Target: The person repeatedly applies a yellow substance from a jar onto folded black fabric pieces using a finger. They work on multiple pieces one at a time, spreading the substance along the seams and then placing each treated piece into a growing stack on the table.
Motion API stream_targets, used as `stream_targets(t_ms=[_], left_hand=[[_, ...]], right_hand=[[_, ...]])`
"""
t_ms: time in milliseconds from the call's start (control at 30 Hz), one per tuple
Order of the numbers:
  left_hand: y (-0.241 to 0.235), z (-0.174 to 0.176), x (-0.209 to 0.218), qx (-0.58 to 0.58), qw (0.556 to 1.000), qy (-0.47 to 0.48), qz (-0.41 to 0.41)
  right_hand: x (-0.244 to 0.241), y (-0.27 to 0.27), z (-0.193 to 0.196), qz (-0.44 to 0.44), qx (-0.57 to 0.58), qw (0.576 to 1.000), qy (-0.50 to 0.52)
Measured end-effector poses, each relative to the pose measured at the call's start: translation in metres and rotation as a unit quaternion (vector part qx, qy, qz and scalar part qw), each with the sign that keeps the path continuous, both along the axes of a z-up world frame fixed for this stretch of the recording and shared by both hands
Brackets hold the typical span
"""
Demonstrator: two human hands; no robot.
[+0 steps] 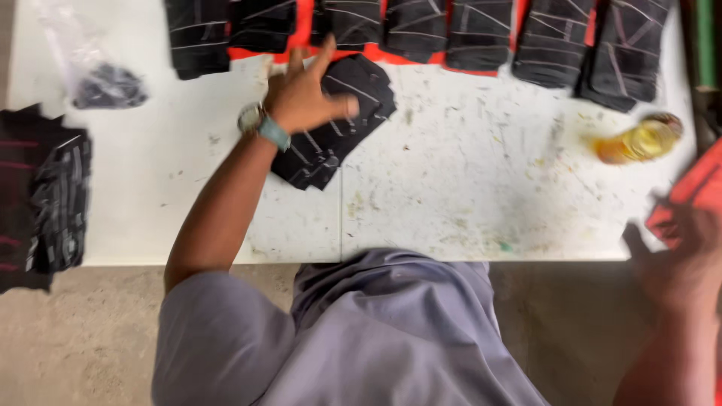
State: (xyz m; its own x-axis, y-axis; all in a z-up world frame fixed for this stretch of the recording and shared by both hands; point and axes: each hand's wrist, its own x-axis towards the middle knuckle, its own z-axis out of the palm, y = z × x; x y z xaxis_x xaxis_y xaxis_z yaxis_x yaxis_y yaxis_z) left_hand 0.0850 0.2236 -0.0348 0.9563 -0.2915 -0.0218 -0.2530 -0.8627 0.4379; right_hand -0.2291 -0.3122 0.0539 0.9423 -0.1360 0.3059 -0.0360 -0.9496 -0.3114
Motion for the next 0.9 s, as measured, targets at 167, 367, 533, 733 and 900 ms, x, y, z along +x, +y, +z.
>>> stream_targets(t_ms=[167,367,533,733,900], left_hand=[[-0.033,0.048,-0.056,-0.041,0.997,0.066,-0.016],[-0.013,0.065,-0.063,-0.137,0.99,-0.035,-0.011],[-0.037,0.104,-0.076,-0.702,0.652,0.241,-0.153],[-0.147,0.108,-0.094,-0.769,0.324,0.482,-0.269],[-0.181,0.101,-0.106,-0.742,0.324,0.538,-0.235]], right_hand=[[0.051,-0.08,0.018,0.025,-0.04,0.999,-0.016],[0.121,-0.092,0.001,-0.01,-0.111,0.969,0.219],[0.159,-0.097,-0.018,-0.003,-0.178,0.916,0.359],[0.176,-0.096,-0.022,0.005,-0.166,0.913,0.374],[0.123,-0.103,0.012,-0.004,-0.117,0.966,0.231]])
